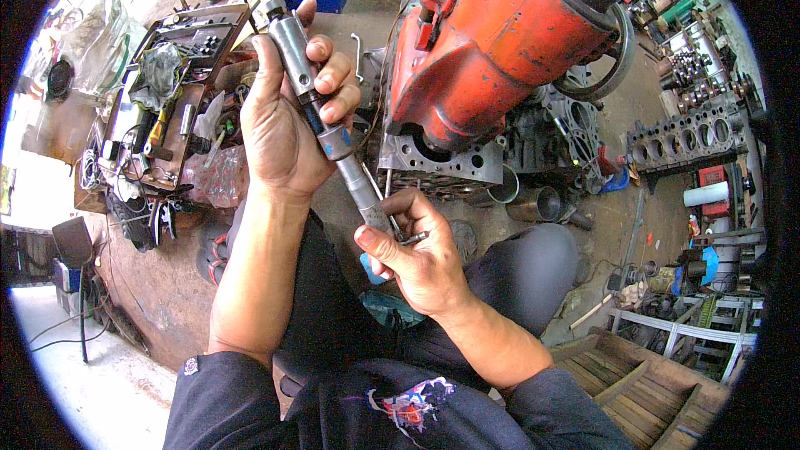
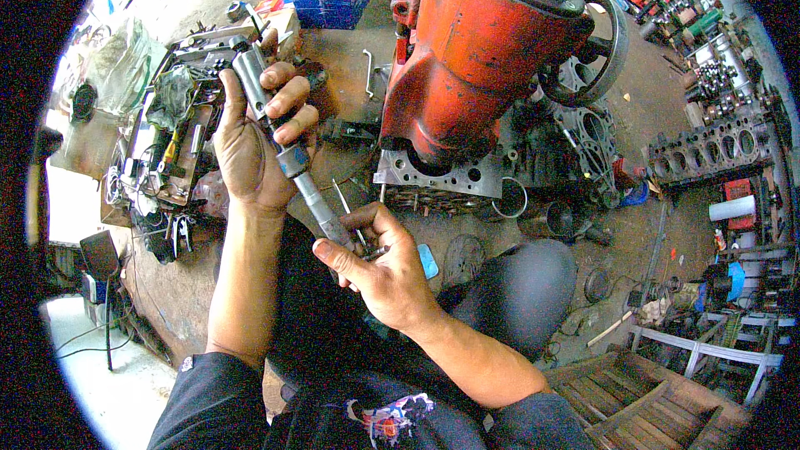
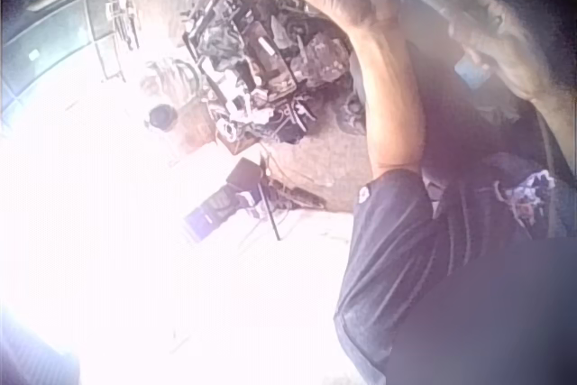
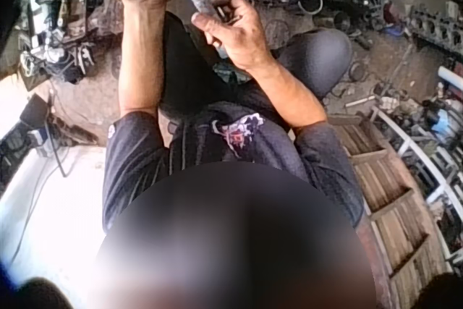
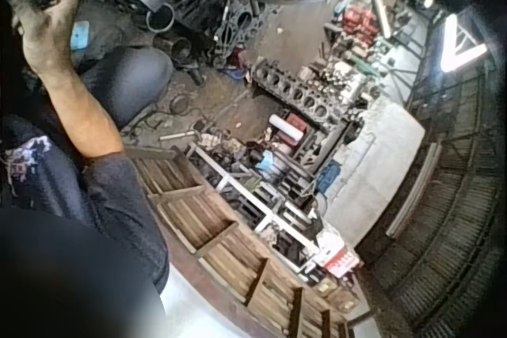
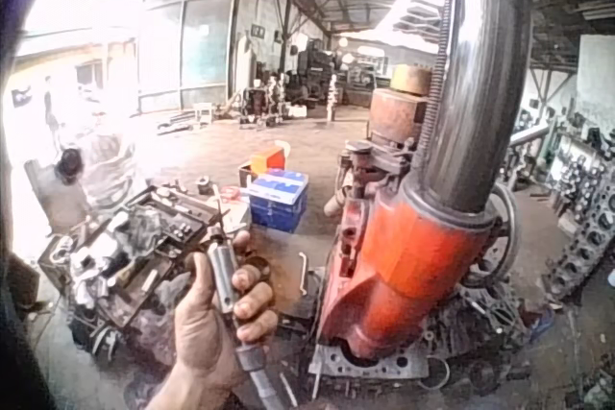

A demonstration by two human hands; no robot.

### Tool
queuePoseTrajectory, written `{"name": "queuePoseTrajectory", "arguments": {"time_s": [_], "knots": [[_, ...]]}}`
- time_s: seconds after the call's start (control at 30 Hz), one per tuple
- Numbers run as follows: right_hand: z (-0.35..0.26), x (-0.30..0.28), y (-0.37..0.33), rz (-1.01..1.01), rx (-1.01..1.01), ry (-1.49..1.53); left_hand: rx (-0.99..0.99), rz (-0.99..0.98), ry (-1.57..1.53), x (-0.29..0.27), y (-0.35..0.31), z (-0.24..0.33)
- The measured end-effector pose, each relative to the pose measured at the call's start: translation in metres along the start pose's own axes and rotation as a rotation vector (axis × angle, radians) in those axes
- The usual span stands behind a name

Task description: The person sits on the floor and works on a red engine block. They use a screwdriver to remove a bolt, then use a socket wrench to tighten a bolt on the engine. They also rotate the engine's flywheel by hand.

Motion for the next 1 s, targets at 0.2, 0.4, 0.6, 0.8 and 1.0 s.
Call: {"name": "queuePoseTrajectory", "arguments": {"time_s": [0.2,0.4,0.6,0.8,1.0], "knots": [[-0.002,0.001,-0.001,0.015,-0.021,-0.042,-0.004,0.005,-0.011,0.000,-0.001,-0.001],[-0.003,0.002,-0.001,0.025,-0.024,-0.036,-0.004,0.002,-0.010,0.000,0.000,0.000],[-0.004,0.001,-0.001,0.042,-0.043,-0.084,0.006,0.014,0.023,0.001,0.000,0.000],[-0.018,-0.015,0.001,0.211,-0.146,0.149,0.003,0.046,0.138,0.001,-0.001,0.001],[-0.049,-0.019,-0.015,0.216,-0.279,0.175,-0.090,-0.072,0.873,0.013,-0.013,-0.004]]}}
Point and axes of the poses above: each hand's wrist, its own y-axis towards the middle knuckle, its own x-axis out of the palm, z = x × y, the point moved 5 cm from there along y, towards the middle knuckle, and after that the axes turned 8 degrees about x, right-handed, at the moved point
